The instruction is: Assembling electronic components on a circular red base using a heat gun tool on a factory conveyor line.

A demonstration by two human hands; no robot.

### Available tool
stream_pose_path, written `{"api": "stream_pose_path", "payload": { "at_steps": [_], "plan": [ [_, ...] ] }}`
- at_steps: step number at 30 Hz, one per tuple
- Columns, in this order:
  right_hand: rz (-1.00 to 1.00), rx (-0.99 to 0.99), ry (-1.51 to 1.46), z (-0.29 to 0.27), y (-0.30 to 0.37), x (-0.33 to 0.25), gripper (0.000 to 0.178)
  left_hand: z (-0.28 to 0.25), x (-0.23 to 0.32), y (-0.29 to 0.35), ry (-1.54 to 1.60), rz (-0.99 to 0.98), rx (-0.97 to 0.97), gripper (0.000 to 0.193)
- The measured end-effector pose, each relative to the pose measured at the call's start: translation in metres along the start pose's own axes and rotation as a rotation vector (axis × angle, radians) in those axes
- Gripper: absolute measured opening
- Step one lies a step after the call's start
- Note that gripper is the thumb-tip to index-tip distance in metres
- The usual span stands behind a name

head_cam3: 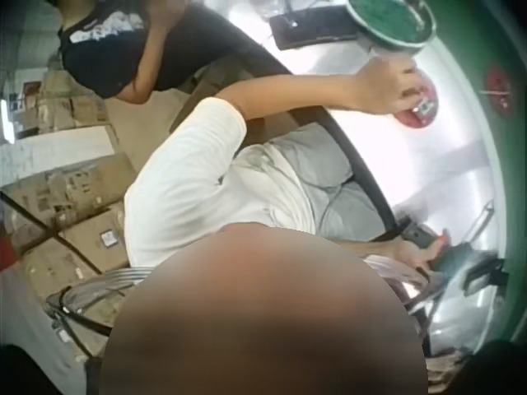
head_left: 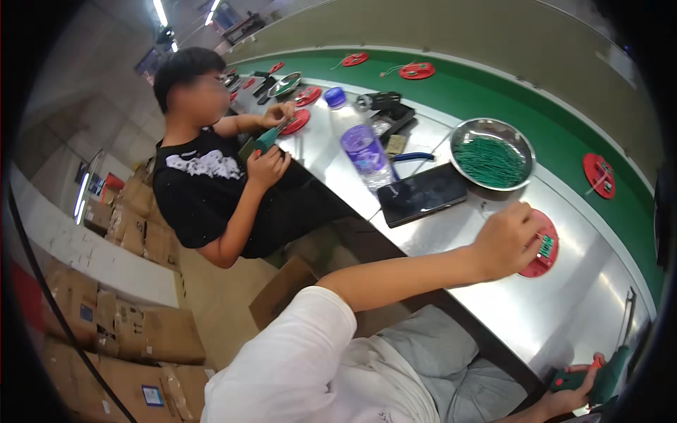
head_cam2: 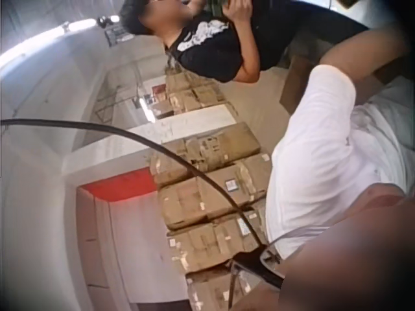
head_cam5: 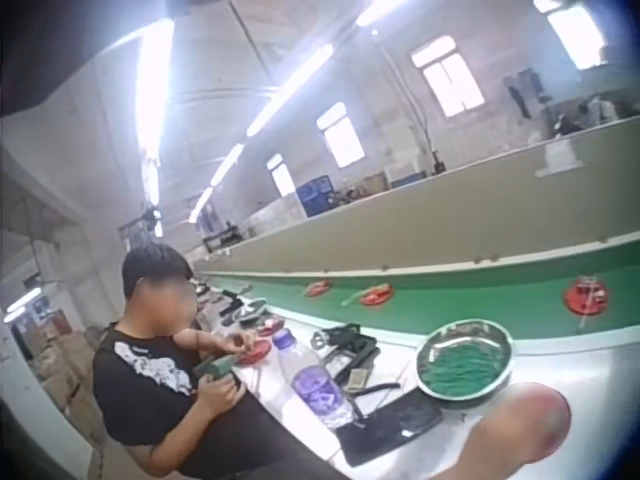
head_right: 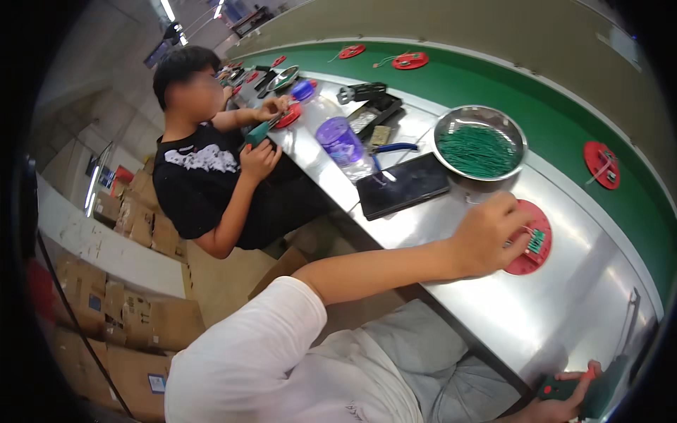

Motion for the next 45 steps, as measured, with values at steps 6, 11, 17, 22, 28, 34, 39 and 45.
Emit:
{"api": "stream_pose_path", "payload": {
  "at_steps": [6,11,17,22,28,34,39,45],
  "plan": [
    [0.255,0.145,-0.16,0.002,0.004,0.025,0.029,0.012,-0.001,-0.035,-0.229,0.268,-0.689,0.067],
    [0.25,0.184,-0.259,0.006,0.008,0.015,0.027,0.055,0.01,-0.096,-0.228,0.313,-1.009,0.052],
    [0.086,0.221,-0.249,0.007,0.003,0.003,0.022,0.126,-0.056,-0.212,-0.81,-0.033,-0.355,0.046],
    [0.138,0.211,-0.282,0.006,-0.001,0.009,0.023,0.204,-0.028,-0.244,-0.451,-0.223,-0.402,0.045],
    [0.139,0.242,-0.277,0.012,-0.002,0.002,0.021,0.263,0.016,-0.237,-0.347,-0.294,-0.452,0.054],
    [0.131,0.242,-0.27,0.005,0.0,0.005,0.022,0.285,0.007,-0.221,-0.448,-0.06,-0.4,0.03],
    [0.186,0.203,-0.246,0.015,0.0,0.001,0.023,0.251,-0.023,-0.218,-0.045,0.042,-0.445,0.031],
    [0.145,0.138,-0.18,0.012,0.0,0.004,0.024,0.115,0.032,-0.168,0.24,0.45,-0.176,0.017]
  ]
}}
Point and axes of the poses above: each hand's wrist, its own y-axis away from the middle knuckle, its own z-axis out of the palm, x = y × z, the point moved 5 cm from there along -y, towards the middle knuckle, and after that the axes turned 10 degrees about -y, right-handed, at the moved point
